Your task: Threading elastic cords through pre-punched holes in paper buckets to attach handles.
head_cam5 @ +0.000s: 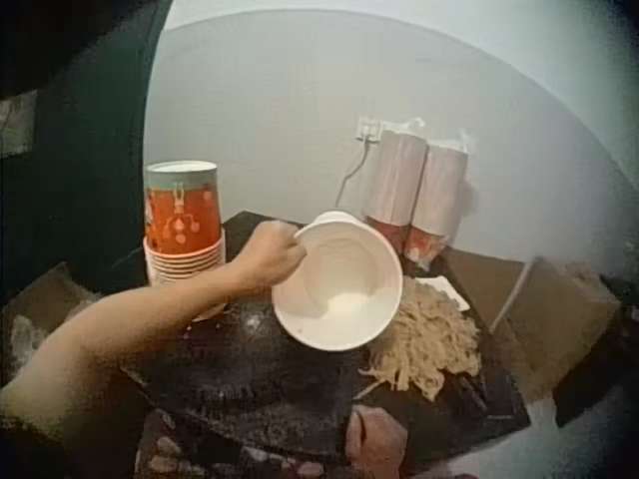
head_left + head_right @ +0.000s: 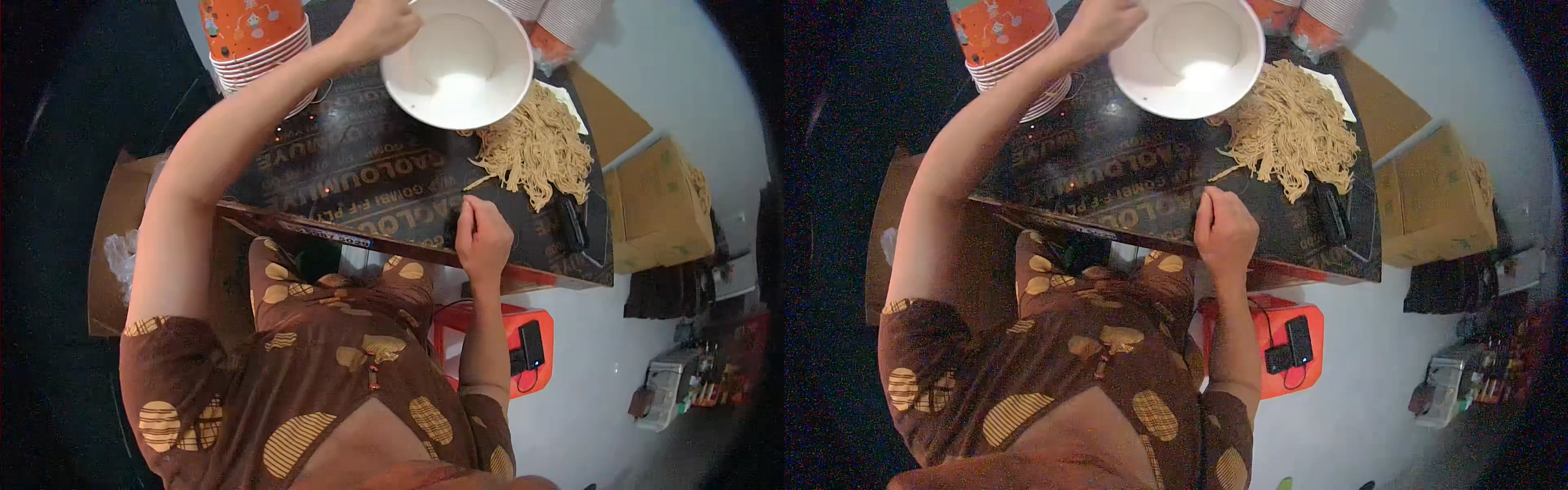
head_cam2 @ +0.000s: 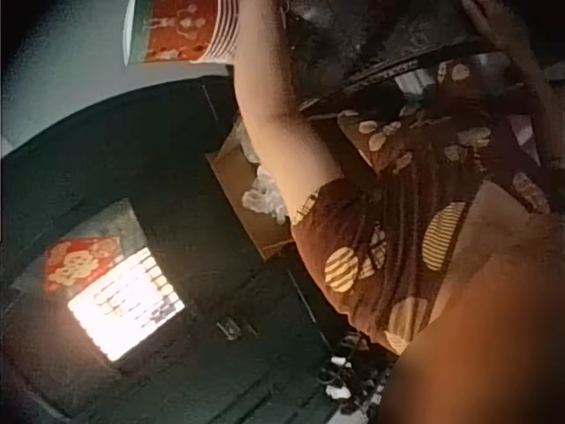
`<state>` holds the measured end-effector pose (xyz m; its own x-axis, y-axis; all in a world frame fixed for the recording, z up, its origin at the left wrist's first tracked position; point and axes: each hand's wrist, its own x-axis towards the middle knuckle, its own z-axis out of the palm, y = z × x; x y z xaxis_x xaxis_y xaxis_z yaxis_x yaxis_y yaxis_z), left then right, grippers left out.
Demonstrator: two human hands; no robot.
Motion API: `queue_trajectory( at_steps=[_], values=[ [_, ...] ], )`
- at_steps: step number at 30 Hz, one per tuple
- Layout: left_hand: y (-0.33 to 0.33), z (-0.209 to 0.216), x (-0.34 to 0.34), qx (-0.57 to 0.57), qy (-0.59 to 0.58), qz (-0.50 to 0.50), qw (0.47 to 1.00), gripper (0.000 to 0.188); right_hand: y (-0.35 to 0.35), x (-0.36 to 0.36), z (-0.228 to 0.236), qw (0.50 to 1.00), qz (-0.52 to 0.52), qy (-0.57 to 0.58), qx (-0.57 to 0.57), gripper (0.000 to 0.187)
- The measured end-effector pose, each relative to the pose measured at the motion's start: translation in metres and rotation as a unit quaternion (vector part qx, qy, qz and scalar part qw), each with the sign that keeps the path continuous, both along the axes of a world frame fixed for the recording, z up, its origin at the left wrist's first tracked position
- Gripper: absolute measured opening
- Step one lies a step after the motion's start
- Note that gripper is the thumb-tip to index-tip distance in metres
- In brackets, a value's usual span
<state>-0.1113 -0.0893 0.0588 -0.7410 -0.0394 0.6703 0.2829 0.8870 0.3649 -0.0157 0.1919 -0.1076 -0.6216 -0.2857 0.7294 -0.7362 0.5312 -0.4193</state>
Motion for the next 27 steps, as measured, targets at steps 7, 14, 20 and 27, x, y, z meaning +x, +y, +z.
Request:
queue_trajectory(
  at_steps=[7, 14, 20, 27],
  values=[
    [0.005, -0.069, 0.043, 0.05, 0.165, -0.068, 0.983, 0.018, 0.005, -0.011, 0.005, 0.994, 0.0, -0.101, -0.048, 0.011],
    [-0.004, -0.065, 0.073, 0.141, -0.151, -0.055, 0.977, 0.03, 0.031, -0.036, 0.014, 0.994, -0.083, -0.048, 0.043, 0.009],
    [-0.012, -0.05, 0.107, 0.173, -0.239, -0.037, 0.955, 0.033, 0.054, -0.064, 0.028, 0.985, -0.087, 0.047, 0.145, 0.023],
    [-0.025, -0.045, 0.141, 0.23, -0.258, -0.03, 0.938, 0.03, 0.054, -0.085, 0.042, 0.969, 0.016, 0.038, 0.244, 0.031]
  ],
)
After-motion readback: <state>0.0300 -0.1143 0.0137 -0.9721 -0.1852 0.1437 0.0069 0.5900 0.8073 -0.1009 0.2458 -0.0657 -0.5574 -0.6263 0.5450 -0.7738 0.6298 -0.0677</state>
